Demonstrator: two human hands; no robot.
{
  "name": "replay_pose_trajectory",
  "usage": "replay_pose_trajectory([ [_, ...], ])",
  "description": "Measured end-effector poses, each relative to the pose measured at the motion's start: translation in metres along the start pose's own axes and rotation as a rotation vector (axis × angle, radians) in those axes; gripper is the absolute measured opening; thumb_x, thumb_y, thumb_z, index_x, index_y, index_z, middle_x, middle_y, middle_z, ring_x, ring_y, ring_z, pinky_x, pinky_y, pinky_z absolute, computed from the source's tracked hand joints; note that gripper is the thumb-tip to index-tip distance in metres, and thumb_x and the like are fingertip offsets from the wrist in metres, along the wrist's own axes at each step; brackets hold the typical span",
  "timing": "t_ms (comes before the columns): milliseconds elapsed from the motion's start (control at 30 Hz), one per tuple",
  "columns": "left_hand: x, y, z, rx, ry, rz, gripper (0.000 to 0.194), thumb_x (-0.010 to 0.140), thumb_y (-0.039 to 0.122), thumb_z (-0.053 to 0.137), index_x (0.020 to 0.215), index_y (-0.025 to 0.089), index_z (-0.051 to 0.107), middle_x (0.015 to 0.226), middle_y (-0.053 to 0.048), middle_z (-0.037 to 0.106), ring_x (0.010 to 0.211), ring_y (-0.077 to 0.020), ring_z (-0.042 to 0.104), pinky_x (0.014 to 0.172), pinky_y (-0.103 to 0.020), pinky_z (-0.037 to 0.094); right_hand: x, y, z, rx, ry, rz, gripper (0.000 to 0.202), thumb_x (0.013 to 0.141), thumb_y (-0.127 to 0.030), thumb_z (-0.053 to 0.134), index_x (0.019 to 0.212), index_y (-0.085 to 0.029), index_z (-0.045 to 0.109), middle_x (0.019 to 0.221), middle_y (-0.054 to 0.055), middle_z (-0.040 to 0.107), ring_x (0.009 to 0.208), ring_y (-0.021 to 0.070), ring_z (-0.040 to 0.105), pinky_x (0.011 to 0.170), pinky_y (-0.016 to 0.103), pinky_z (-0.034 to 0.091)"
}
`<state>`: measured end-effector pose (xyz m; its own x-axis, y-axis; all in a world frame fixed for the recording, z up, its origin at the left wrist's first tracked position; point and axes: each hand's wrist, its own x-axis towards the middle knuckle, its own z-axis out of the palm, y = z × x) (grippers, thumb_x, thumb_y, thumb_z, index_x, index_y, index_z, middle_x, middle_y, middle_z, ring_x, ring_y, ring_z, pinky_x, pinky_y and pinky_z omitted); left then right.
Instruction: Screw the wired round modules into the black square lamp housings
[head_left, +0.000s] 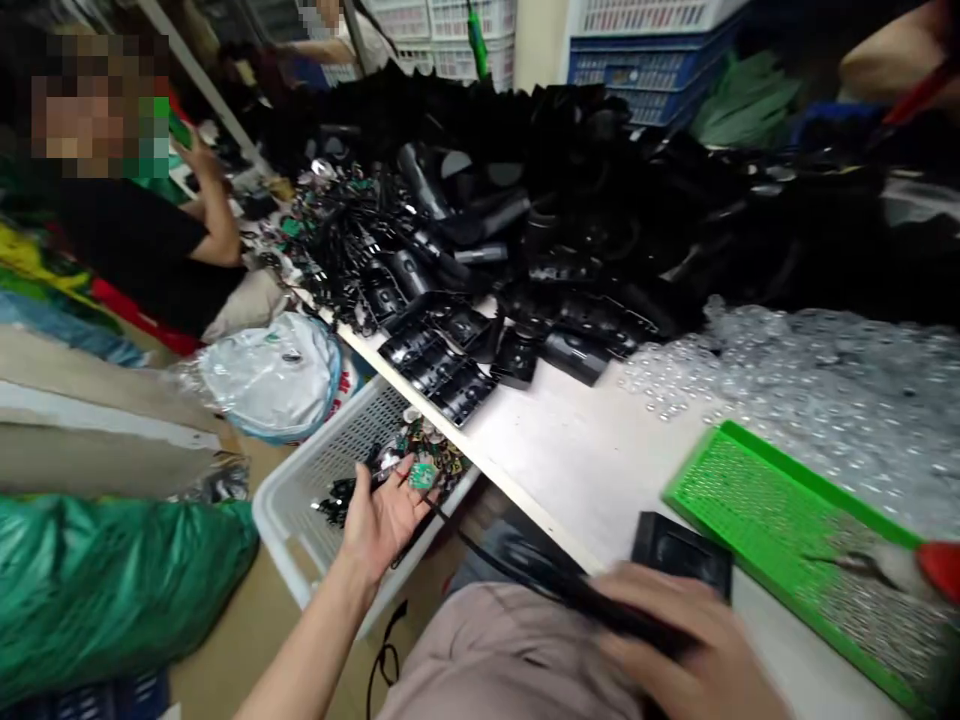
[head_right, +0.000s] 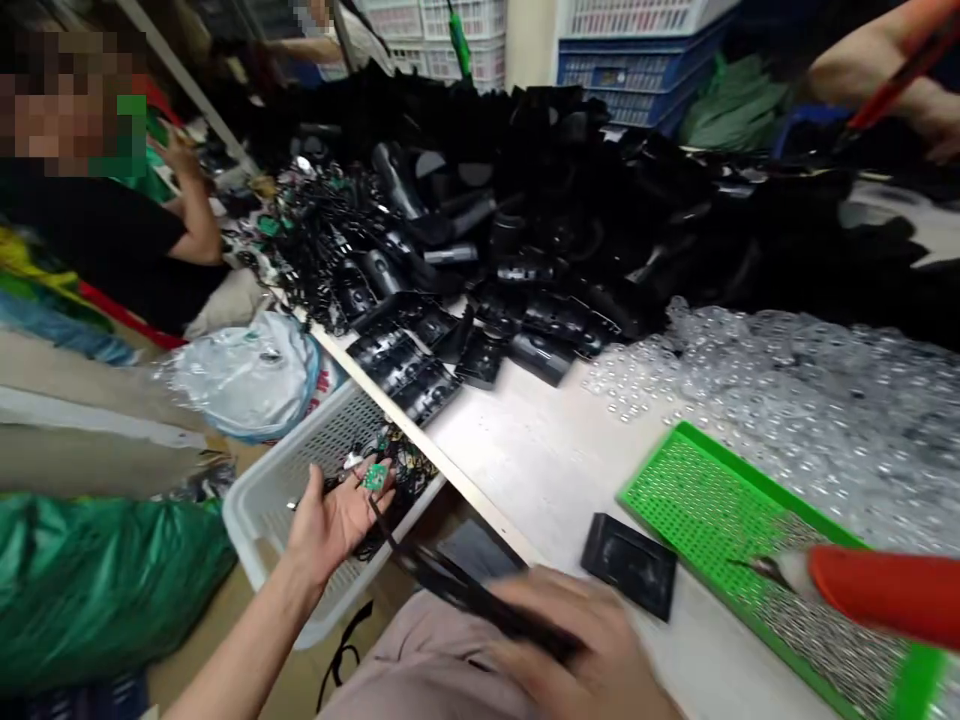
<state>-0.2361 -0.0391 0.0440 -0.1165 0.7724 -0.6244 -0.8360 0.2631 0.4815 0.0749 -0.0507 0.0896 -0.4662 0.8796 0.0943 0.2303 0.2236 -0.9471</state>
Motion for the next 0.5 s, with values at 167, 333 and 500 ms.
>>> replay_pose_trajectory([
  [167, -0.009, 0.029, -0.014, -0.008, 0.148, -0.08, 0.057, 0.097, 0.052, 0.032, 0.127, 0.005, 0.045, 0.099, -0.02, 0.068, 0.087, -0.0264, 0.07, 0.073, -0.041, 0.058, 0.087, -0.007, 0.13, 0.248, -0.261, 0.26, 0.031, 0.079, -0.017, 0.056, 0.108, -0.018, 0.069, 0.097, 0.004, 0.074, 0.089, 0.0205, 0.068, 0.083, 0.032, 0.053],
  [333, -0.009, 0.044, -0.006, 0.206, 0.137, -0.063, 0.028, 0.091, 0.025, 0.055, 0.115, 0.013, 0.055, 0.079, -0.003, 0.065, 0.051, -0.0095, 0.058, 0.045, -0.021, 0.049, 0.078, 0.008, 0.148, 0.199, -0.46, 0.199, 0.067, 0.075, -0.023, 0.067, 0.138, -0.021, 0.048, 0.127, 0.01, 0.063, 0.109, 0.0252, 0.061, 0.094, 0.039, 0.049],
  [500, 0.011, 0.067, 0.0, 0.679, -0.016, 0.093, 0.047, 0.075, 0.044, 0.073, 0.108, 0.014, 0.061, 0.067, 0.005, 0.053, 0.041, -0.0019, 0.034, 0.037, -0.013, 0.027, 0.038, 0.032, 0.084, 0.139, -0.275, 0.266, 0.043, 0.083, -0.022, 0.056, 0.126, -0.024, 0.061, 0.11, 0.008, 0.071, 0.092, 0.0216, 0.068, 0.082, 0.035, 0.055],
])
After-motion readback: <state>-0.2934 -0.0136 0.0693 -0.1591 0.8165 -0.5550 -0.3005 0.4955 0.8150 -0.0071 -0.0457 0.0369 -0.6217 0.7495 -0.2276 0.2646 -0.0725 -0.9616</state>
